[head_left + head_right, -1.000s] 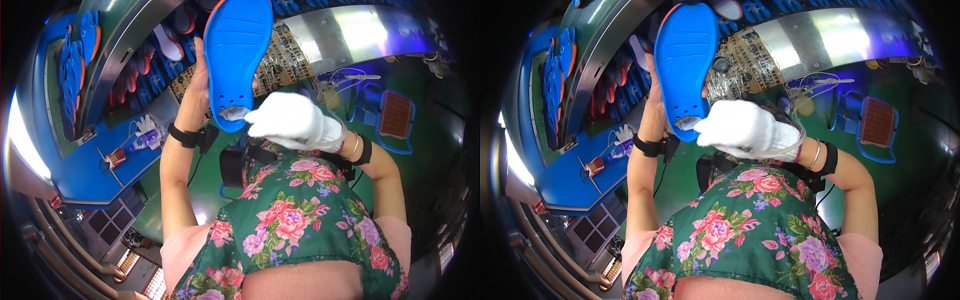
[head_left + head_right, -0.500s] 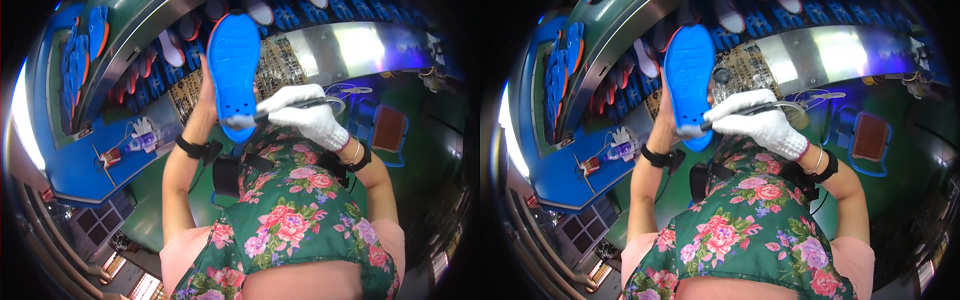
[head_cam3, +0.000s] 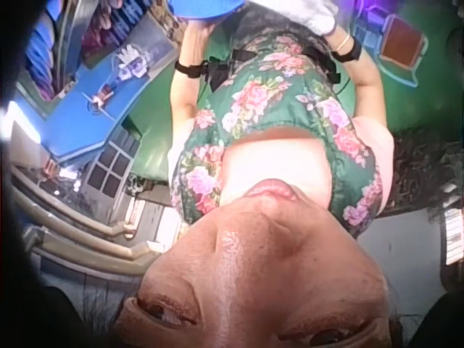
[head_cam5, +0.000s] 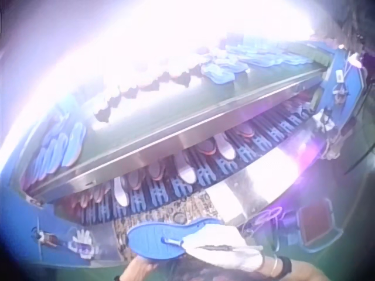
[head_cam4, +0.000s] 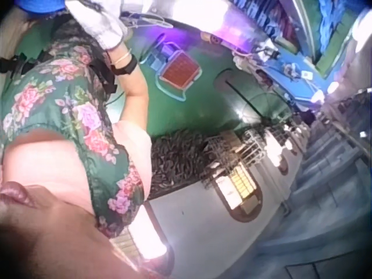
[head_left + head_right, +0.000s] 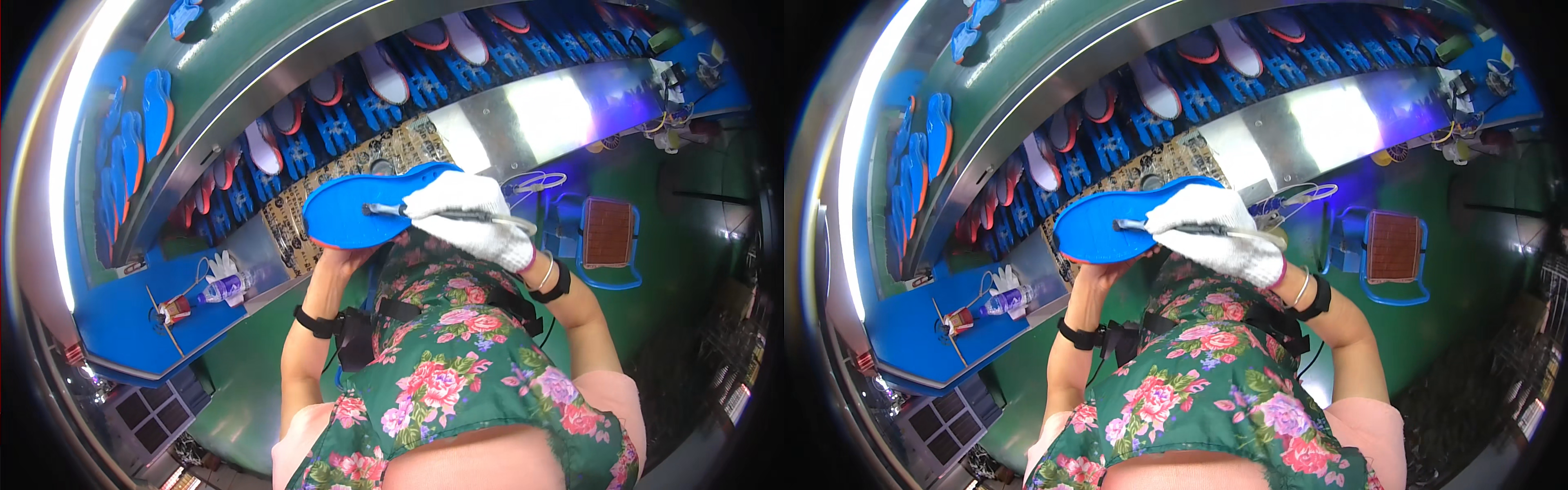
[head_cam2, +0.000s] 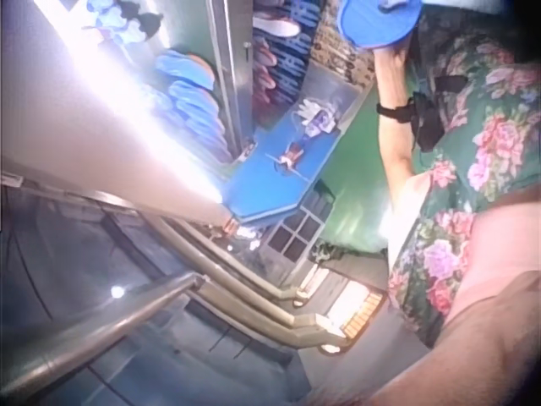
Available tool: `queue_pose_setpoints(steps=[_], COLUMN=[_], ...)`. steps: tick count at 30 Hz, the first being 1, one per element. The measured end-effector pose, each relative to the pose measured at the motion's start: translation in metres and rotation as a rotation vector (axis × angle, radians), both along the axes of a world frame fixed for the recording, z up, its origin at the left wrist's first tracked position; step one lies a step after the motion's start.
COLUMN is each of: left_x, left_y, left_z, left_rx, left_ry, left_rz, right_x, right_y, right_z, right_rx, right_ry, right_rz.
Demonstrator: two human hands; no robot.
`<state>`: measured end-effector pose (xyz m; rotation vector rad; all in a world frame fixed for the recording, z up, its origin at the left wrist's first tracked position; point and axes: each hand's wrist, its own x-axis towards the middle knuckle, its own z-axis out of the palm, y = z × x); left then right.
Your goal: Applying glue to blue shoe soles using a brush on a factory assembly line.
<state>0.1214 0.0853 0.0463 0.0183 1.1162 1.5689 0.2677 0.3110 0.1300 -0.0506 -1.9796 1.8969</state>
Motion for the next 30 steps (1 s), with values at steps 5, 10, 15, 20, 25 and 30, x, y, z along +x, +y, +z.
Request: queue_pose_setpoints(steps=[5,10,15,20,25,30], left_x=[0.017,0.018,0.034,0.048,0.049,0.039], left_y=[0.032,0.039,0.066,0.076,0.068,0.061], left_z=[0.051,0.032,0.021,0.033,0.024,0.018], left_rx=[0.605,0.613,0.501,0.282,0.314,0.368], left_ry=[-0.53,-0.546,-0.354,-0.148,-0.128,-0.044], left_rz=[0.247,0.232,0.377,0.357,0.245,0.202], right_x=[0.002,-0.001,-0.007,-0.028,-0.041,-0.032], right_y=[0.002,0.008,0.017,0.04,0.033,0.012], right_z=[0.006,0.03,0.038,0.054,0.058,0.056], right_rx=[0.254,0.404,0.519,0.642,0.776,0.706], right_ry=[0.171,0.25,0.187,0.38,0.438,0.319], right_rz=[-0.147,-0.259,-0.27,-0.218,-0.308,-0.188])
